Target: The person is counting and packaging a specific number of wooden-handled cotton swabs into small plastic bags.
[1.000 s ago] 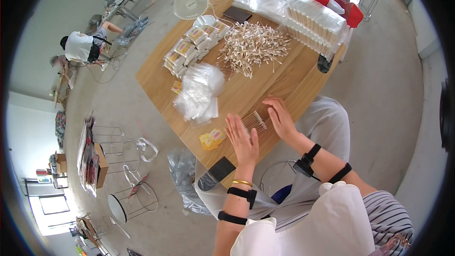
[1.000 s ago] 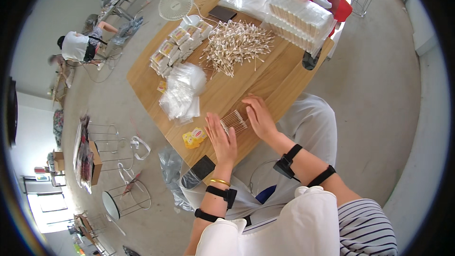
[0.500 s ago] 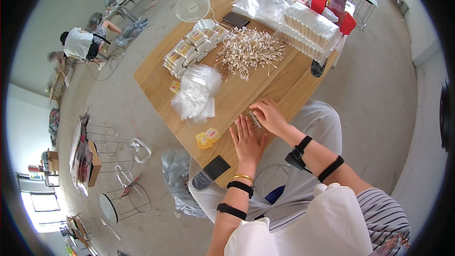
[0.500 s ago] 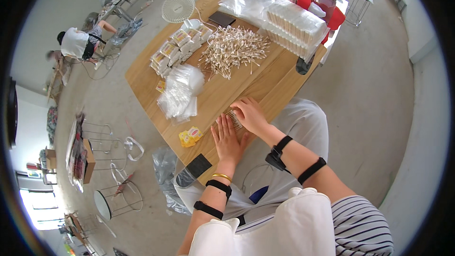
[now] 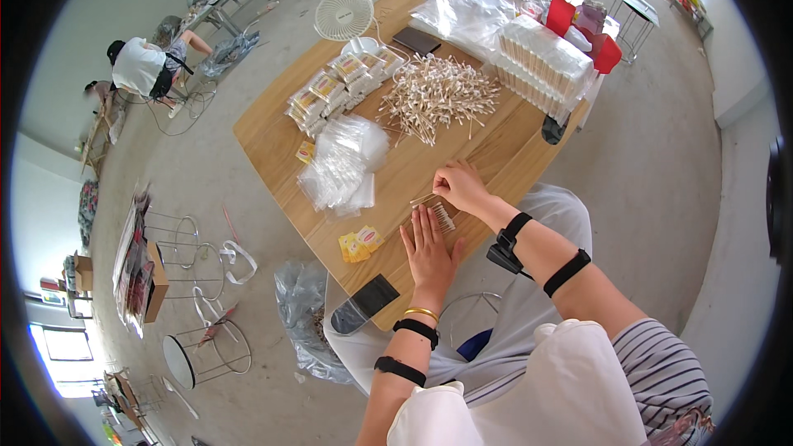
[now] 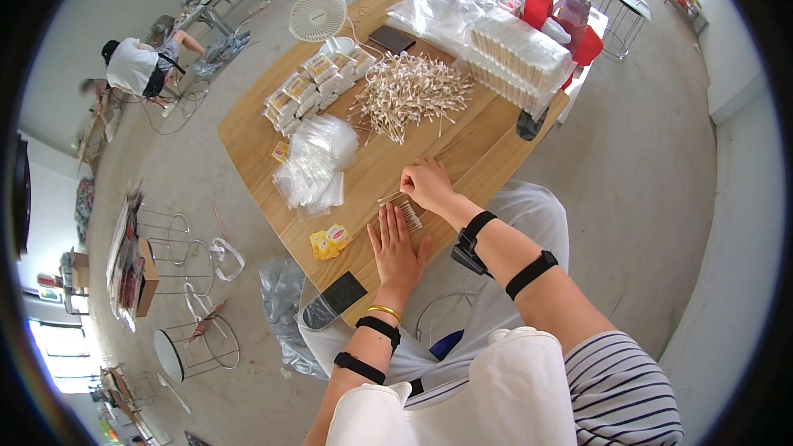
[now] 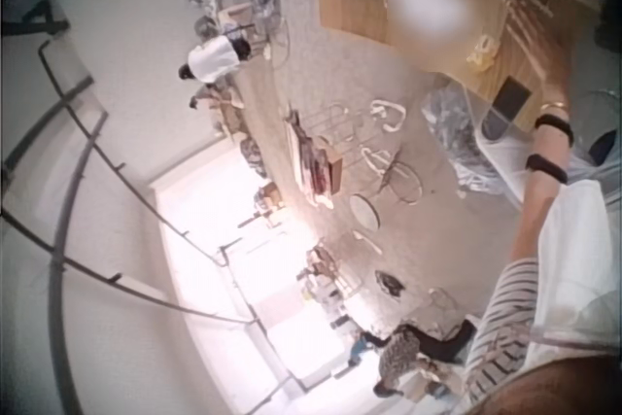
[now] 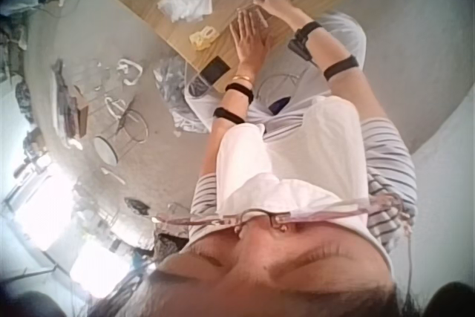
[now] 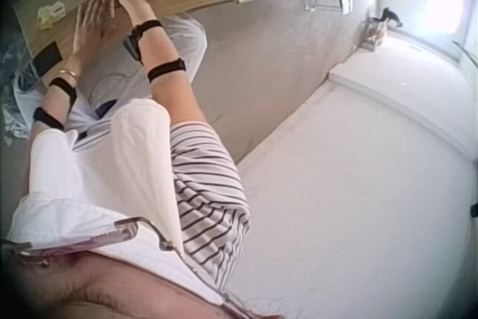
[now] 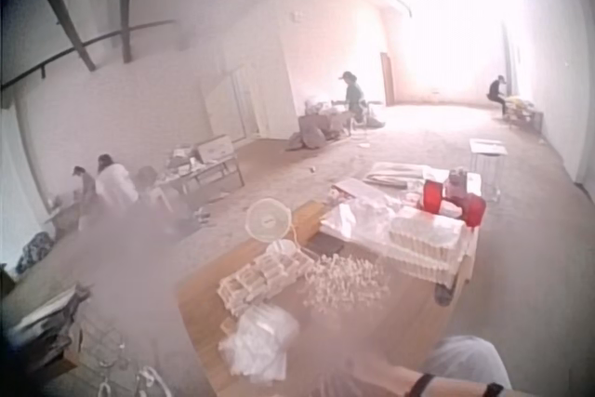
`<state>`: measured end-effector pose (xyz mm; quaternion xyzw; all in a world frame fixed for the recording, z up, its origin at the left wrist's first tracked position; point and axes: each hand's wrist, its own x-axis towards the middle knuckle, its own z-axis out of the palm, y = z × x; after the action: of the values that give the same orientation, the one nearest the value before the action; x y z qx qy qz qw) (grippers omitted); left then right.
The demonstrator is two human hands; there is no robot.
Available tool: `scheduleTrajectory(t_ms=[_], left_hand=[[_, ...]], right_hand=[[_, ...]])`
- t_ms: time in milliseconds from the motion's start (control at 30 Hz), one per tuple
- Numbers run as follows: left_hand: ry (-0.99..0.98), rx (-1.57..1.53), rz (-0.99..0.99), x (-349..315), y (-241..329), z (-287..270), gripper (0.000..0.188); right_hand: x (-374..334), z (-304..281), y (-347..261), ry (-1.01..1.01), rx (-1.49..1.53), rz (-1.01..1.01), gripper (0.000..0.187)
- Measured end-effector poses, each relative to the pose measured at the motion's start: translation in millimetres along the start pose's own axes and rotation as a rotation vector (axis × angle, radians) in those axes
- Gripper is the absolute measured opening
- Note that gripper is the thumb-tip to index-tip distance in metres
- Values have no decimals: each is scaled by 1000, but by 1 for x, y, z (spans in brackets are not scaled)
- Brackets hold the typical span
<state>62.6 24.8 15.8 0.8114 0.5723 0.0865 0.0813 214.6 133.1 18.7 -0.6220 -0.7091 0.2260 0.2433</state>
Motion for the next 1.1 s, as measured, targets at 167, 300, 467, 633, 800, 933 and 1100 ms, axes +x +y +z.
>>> scheduleTrajectory(t_ms=[167, 300, 467, 633, 800, 933, 1100], left_hand=[[10, -9, 10, 1, 4, 2, 87], [-13, -18, 5, -1, 2, 2, 86], [-48, -71, 20, -8, -9, 0, 84], [39, -152, 51, -17, -21, -4, 87], [28, -54, -125, -11, -27, -2, 90], [30, -14, -121, -9, -21, 5, 91], [-25, -12, -167, -7, -19, -2, 90]], right_hand=[[8, -9, 12, 153, -43, -13, 10], [-12, -18, 17, 186, 139, -67, 18], [-81, -26, -5, -38, 191, -278, 47], [-96, -30, -8, -112, -211, -307, 85], [-95, -6, -13, -58, -240, -359, 89], [-90, 11, -15, -46, -313, -380, 82], [-90, 13, -14, -86, -347, -368, 78]])
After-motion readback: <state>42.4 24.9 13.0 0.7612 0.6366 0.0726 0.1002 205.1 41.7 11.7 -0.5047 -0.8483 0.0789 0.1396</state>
